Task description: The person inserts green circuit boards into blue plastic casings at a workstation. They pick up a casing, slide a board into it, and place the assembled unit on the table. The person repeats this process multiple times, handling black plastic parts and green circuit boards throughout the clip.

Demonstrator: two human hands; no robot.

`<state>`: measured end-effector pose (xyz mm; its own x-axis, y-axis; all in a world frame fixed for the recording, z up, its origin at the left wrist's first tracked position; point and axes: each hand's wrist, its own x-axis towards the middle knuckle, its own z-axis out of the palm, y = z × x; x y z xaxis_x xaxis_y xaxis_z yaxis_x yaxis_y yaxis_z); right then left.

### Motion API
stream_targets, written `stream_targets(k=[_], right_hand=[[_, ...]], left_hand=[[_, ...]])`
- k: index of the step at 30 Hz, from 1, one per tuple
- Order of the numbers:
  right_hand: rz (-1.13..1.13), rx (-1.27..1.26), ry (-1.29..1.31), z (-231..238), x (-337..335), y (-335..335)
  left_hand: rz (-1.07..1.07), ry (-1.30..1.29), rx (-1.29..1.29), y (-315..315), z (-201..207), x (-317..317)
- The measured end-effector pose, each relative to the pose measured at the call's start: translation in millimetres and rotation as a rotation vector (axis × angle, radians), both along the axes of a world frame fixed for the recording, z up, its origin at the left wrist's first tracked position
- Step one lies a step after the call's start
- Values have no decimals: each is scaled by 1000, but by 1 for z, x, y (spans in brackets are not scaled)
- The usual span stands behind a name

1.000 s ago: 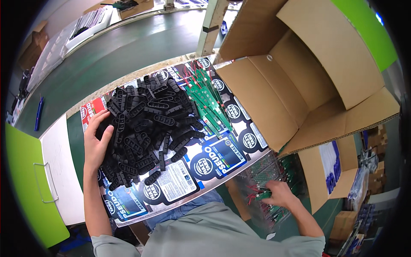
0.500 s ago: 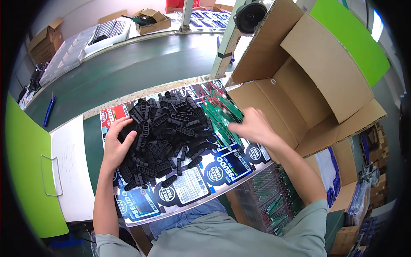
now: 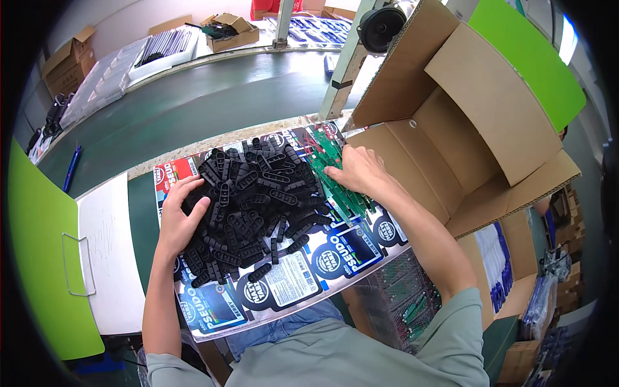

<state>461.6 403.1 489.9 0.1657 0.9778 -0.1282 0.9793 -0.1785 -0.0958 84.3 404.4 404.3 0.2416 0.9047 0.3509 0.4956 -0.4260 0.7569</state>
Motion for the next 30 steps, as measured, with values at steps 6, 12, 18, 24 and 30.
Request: stream_targets(k=[6, 12, 18, 24, 30], right_hand=[[47, 87, 29, 4, 3, -20], [196, 590, 88, 7, 19, -84], [379, 545, 253, -19, 61, -244], [-311, 46, -35, -162, 188, -410], [-142, -322, -313, -271, 237, -489]], left_hand=[[-6, 10, 11, 4, -4, 2], [-3, 65, -16, 9, -11, -2], [-34, 159, -13, 21, -26, -24], [-40, 208, 13, 24, -29, -25], [-28, 150, -27, 30, -33, -28]])
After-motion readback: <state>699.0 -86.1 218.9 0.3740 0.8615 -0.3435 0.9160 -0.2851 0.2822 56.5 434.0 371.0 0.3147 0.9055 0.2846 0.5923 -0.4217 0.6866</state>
